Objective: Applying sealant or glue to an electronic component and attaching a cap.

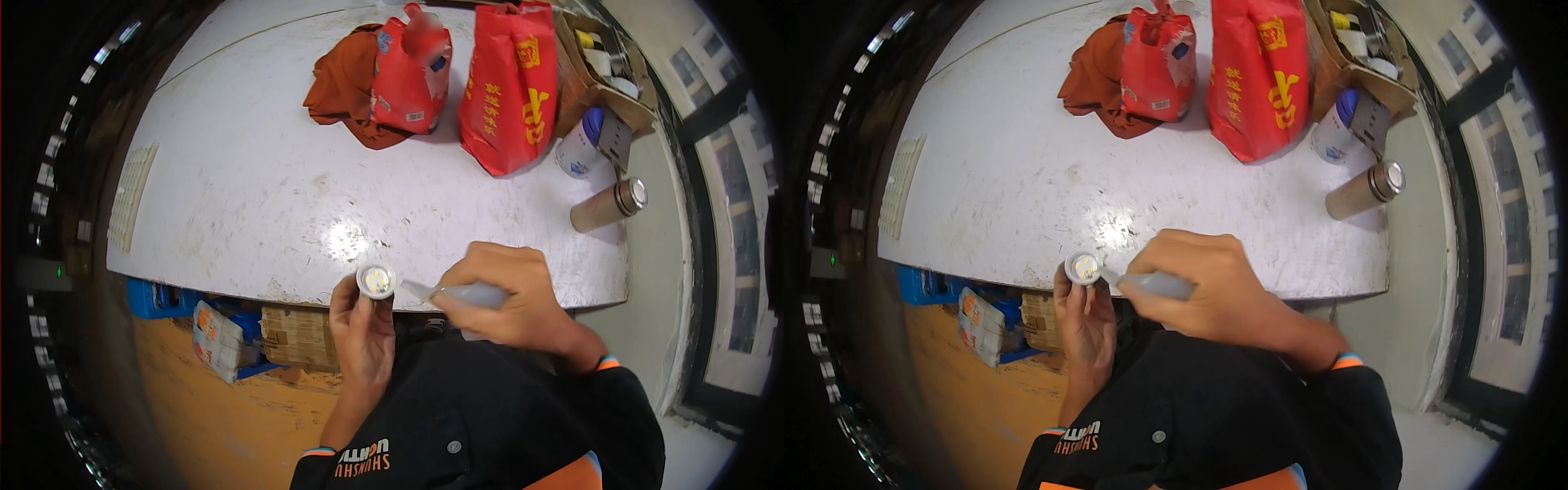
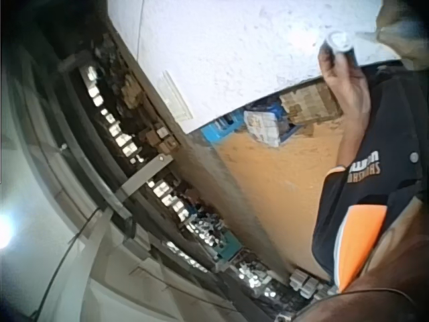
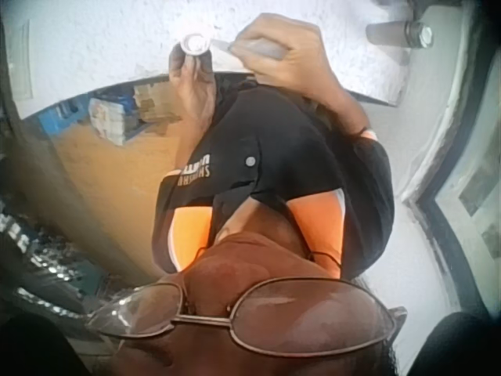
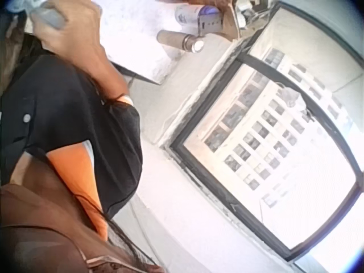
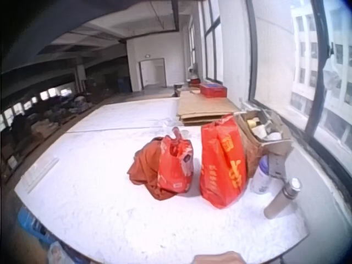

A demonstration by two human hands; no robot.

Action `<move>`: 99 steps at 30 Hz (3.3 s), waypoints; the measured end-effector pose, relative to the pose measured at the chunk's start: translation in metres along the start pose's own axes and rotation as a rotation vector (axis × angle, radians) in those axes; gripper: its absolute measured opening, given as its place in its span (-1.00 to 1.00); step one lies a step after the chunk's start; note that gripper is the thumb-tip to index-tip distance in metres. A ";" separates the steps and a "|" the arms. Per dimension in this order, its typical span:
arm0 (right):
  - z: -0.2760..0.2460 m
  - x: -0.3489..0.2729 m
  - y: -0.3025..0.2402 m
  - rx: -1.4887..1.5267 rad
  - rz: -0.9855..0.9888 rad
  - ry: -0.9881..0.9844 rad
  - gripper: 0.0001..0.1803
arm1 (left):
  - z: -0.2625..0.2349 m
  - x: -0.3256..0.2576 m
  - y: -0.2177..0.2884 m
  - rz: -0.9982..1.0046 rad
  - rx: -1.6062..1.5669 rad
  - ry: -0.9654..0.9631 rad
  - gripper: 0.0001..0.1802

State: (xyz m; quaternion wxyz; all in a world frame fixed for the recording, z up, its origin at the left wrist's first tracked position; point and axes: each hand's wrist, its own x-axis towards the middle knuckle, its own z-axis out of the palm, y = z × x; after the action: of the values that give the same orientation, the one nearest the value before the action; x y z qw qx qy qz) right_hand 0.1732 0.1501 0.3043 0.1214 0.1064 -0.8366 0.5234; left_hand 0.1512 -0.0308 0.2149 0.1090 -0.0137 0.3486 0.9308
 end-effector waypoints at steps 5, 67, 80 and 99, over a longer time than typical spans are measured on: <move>0.001 -0.009 0.011 0.130 0.104 0.119 -0.85 | -0.005 0.006 -0.003 -0.231 -0.162 0.135 -0.66; 0.021 0.010 0.031 -0.265 -0.365 -0.142 -0.73 | 0.001 0.009 0.002 -0.648 0.059 0.081 -0.53; 0.017 0.007 0.034 -0.254 -0.372 -0.124 -0.65 | 0.004 0.007 0.002 -0.628 0.052 0.075 -0.53; 0.014 0.009 0.032 -0.333 -0.320 -0.043 -0.74 | 0.013 0.009 0.003 -0.508 0.075 0.113 -0.59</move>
State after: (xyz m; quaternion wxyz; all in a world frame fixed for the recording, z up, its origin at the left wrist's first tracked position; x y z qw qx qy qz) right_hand 0.1539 0.1505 0.2737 0.2007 0.2272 -0.8863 0.3501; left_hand 0.1429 -0.0228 0.2253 0.3199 -0.1484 0.3739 0.8578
